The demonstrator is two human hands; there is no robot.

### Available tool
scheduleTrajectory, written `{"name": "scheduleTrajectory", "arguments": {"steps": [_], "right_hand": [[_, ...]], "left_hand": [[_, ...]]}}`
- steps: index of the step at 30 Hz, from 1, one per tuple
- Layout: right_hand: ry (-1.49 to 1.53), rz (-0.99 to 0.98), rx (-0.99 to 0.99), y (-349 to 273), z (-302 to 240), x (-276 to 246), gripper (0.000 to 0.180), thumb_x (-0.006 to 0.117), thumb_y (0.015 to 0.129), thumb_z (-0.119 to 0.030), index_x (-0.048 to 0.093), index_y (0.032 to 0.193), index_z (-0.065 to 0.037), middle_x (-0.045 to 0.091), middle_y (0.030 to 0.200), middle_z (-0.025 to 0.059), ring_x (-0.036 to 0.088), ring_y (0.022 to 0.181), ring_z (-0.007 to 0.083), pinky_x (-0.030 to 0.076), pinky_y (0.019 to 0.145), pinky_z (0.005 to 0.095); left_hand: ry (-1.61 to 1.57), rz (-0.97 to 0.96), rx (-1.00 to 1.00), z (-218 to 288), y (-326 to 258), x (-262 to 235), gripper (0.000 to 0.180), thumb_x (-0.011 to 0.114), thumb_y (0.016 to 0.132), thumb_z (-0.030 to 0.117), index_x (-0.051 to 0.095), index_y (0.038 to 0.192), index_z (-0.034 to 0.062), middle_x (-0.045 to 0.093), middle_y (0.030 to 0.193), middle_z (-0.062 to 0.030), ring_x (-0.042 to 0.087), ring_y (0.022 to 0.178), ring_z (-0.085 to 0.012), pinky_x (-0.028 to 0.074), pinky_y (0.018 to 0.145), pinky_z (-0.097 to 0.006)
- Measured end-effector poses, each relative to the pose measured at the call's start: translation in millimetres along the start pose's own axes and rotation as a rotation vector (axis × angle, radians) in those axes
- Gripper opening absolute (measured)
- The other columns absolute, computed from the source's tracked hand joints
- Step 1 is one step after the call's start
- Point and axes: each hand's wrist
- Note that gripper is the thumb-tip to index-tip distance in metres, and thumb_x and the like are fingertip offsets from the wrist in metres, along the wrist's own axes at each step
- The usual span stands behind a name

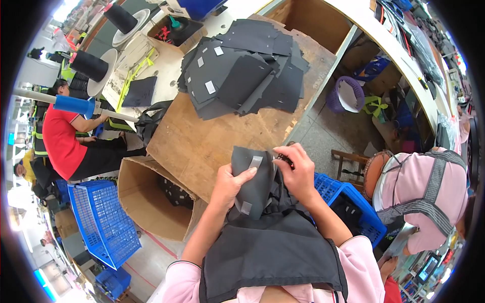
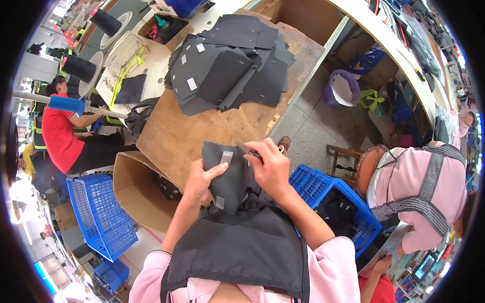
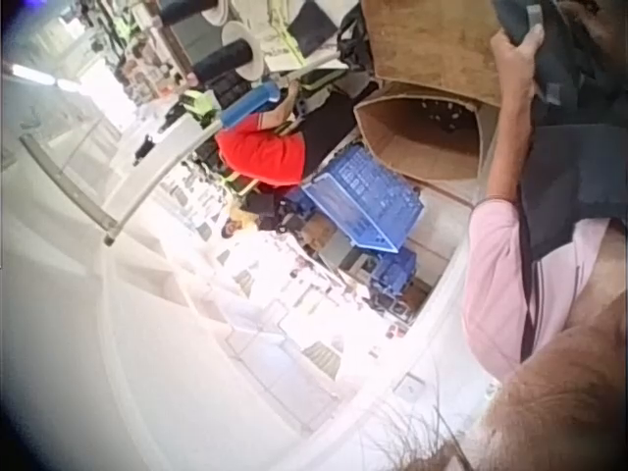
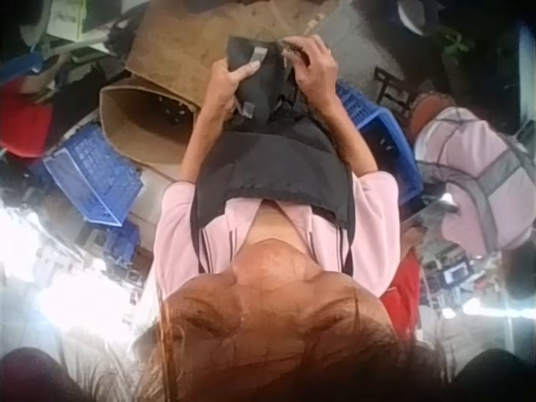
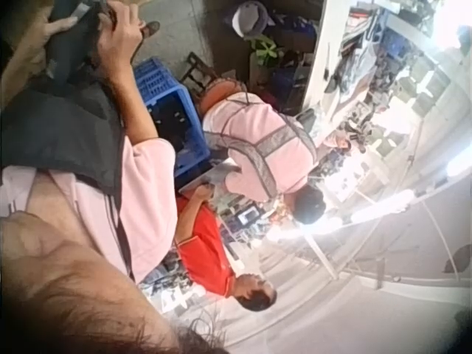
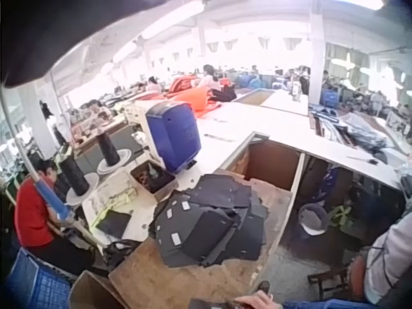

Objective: The person is sorting and cleaning small grey fabric pieces with attached square patches, using snips to remove excess threads.

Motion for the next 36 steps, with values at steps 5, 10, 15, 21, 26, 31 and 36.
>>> {"name": "scheduleTrajectory", "arguments": {"steps": [5, 10, 15, 21, 26, 31, 36], "right_hand": [[0.461, -0.75, 0.449, 29, 30, -19, 0.036, 0.067, 0.076, -0.018, 0.059, 0.109, -0.004, 0.058, 0.08, 0.0061, 0.054, 0.075, 0.0131, 0.044, 0.067, 0.0298], [0.634, -0.829, 0.508, 28, 22, -22, 0.03, 0.067, 0.079, -0.023, 0.06, 0.099, -0.002, 0.05, 0.067, -0.0034, 0.045, 0.062, 0.005, 0.038, 0.057, 0.0226], [1.033, -0.695, 0.784, 20, 13, -11, 0.036, 0.063, 0.083, -0.029, 0.057, 0.105, -0.002, 0.043, 0.063, -0.0065, 0.037, 0.05, 0.0026, 0.032, 0.044, 0.0188], [0.731, -0.664, 0.683, 19, -5, -16, 0.04, 0.069, 0.077, -0.031, 0.059, 0.098, 0.0, 0.052, 0.066, -0.0023, 0.046, 0.059, 0.0041, 0.037, 0.054, 0.0202], [0.306, -0.39, 0.508, 14, 5, -5, 0.019, 0.066, 0.075, -0.013, 0.06, 0.086, 0.001, 0.054, 0.068, 0.0013, 0.048, 0.06, 0.0071, 0.039, 0.055, 0.0235], [-0.225, 0.111, -0.114, -1, -19, -10, 0.036, 0.072, 0.069, -0.01, 0.058, 0.102, -0.004, 0.056, 0.088, 0.0123, 0.057, 0.072, 0.0285, 0.047, 0.063, 0.0335], [-0.173, -0.022, -0.145, -15, -25, -17, 0.035, 0.071, 0.066, -0.005, 0.06, 0.1, -0.006, 0.054, 0.084, 0.0092, 0.057, 0.067, 0.0244, 0.046, 0.057, 0.0322]], "left_hand": [[-0.009, -0.115, -0.07, 1, 12, -15, 0.02, 0.064, 0.083, 0.014, 0.059, 0.096, -0.0004, 0.062, 0.09, -0.0058, 0.06, 0.079, -0.0136, 0.049, 0.072, -0.027], [-0.026, 0.058, -0.045, -9, 16, -8, 0.028, 0.058, 0.089, 0.026, 0.052, 0.102, 0.0014, 0.056, 0.087, -0.0028, 0.054, 0.078, -0.0119, 0.044, 0.071, -0.027], [-0.231, -0.208, 0.017, -1, 8, -11, 0.035, 0.066, 0.082, 0.023, 0.049, 0.104, 0.0026, 0.055, 0.085, -0.0031, 0.054, 0.076, -0.0121, 0.044, 0.068, -0.027], [-0.011, 0.14, 0.237, 1, 4, -1, 0.019, 0.072, 0.077, 0.009, 0.056, 0.084, 0.0026, 0.059, 0.08, -0.0034, 0.055, 0.07, -0.011, 0.044, 0.064, -0.025], [-0.011, 0.158, 0.187, 1, 2, 7, 0.017, 0.069, 0.079, 0.009, 0.054, 0.082, 0.0036, 0.057, 0.078, -0.0023, 0.052, 0.073, -0.0098, 0.042, 0.068, -0.025], [-0.109, 0.244, 0.209, -7, 4, -1, 0.017, 0.068, 0.081, 0.011, 0.053, 0.082, 0.0031, 0.056, 0.078, -0.0012, 0.051, 0.073, -0.009, 0.041, 0.068, -0.025], [-0.041, 0.243, 0.233, 0, 0, 10, 0.015, 0.067, 0.083, 0.012, 0.055, 0.084, 0.0013, 0.055, 0.078, -0.001, 0.05, 0.071, -0.0083, 0.041, 0.066, -0.024]]}}
Point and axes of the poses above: each hand's wrist, its own y-axis towards the middle knuckle, its own x-axis out of the palm, z = x × y
